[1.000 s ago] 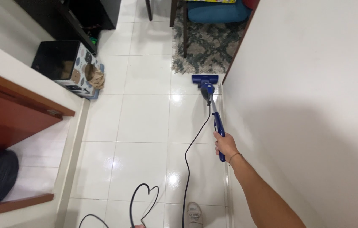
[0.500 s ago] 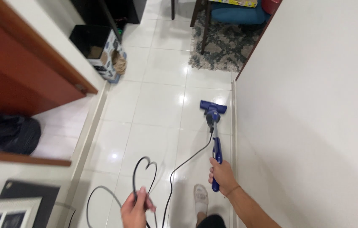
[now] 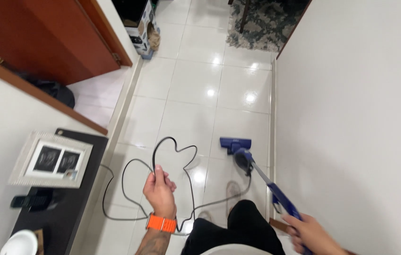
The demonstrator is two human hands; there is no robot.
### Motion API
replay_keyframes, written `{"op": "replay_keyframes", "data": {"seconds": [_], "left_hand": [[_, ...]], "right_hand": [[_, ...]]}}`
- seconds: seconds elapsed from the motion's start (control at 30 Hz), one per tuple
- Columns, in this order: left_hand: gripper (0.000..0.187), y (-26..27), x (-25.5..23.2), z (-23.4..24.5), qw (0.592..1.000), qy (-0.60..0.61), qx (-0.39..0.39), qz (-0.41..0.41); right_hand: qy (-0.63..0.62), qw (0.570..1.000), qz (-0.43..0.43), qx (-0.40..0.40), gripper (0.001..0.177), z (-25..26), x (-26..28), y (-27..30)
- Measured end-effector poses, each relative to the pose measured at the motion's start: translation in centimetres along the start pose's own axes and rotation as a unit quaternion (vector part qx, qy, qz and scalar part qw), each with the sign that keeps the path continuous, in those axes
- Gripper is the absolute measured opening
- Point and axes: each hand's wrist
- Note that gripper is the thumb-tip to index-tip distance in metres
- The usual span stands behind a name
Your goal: Vacuuming tiled floors in a home using a corded stick vacuum, moving through a hallway, bedroom, and dining area.
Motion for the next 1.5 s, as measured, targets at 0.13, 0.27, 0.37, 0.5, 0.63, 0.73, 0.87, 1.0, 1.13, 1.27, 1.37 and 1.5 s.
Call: {"op": "replay_keyframes", "data": {"seconds": [0.13, 0.27, 0.37, 0.5, 0.63, 0.73, 0.87, 1.0, 1.13, 1.27, 1.37, 1.5], "left_hand": [[0.039, 1.5, -0.2, 1.6, 0.998, 0.055, -0.018, -0.039], [0.041, 3.1, -0.5, 3.3, 0.998, 0.048, -0.027, -0.04], [0.04, 4.7, -0.1, 4.9, 0.997, 0.041, -0.035, -0.047], [0.04, 6.7, 1.0, 8.0, 0.996, 0.058, -0.053, -0.046], [0.034, 9.6, 1.7, 11.7, 0.99, 0.03, -0.119, -0.067], [0.035, 12.9, 1.7, 14.2, 0.981, 0.005, -0.163, -0.104], [0.039, 17.2, 2.3, 17.5, 0.952, 0.008, -0.234, -0.199], [0.04, 21.2, -0.5, 20.5, 0.909, 0.012, -0.293, -0.296], [0.035, 25.2, -3.4, 19.6, 0.907, 0.103, -0.286, -0.292], [0.036, 26.4, -2.9, 18.1, 0.911, 0.08, -0.25, -0.319], [0.036, 25.7, -2.0, 17.2, 0.921, 0.089, -0.211, -0.315], [0.037, 25.3, -0.6, 16.2, 0.947, 0.065, -0.183, -0.254]], "right_hand": [[0.092, 0.994, -0.049, 0.005, 0.019, 5.8, -2.0, 2.1], [0.19, 0.982, 0.016, -0.01, 0.023, 7.5, -0.6, 4.5], [0.25, 0.964, 0.081, 0.03, 0.032, 7.6, 0.7, 4.7], [0.217, 0.973, 0.075, 0.032, 0.028, 4.7, 0.6, 2.9], [0.117, 0.982, 0.105, 0.101, 0.017, 1.2, -1.2, -2.2], [0.069, 0.983, 0.124, 0.12, 0.016, -2.7, -2.2, -3.8], [0.056, 0.98, 0.156, 0.109, 0.021, -5.5, -4.5, -4.8], [0.072, 0.981, 0.146, 0.104, 0.019, -2.5, -7.1, -0.8], [0.137, 0.976, 0.12, 0.122, 0.028, 3.6, -10.3, 4.4], [0.284, 0.944, 0.102, 0.131, 0.029, 10.1, -11.4, 8.2], [0.322, 0.931, 0.084, 0.148, 0.037, 13.9, -11.3, 8.6], [0.329, 0.939, 0.017, 0.1, 0.018, 14.3, -9.0, 9.4]]}}
Point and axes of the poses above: each hand's wrist, its own y-axis away from the middle knuckle, its own z-axis out of the back of the hand, x = y × z, and after that the axes turned 3 degrees about y, right-handed
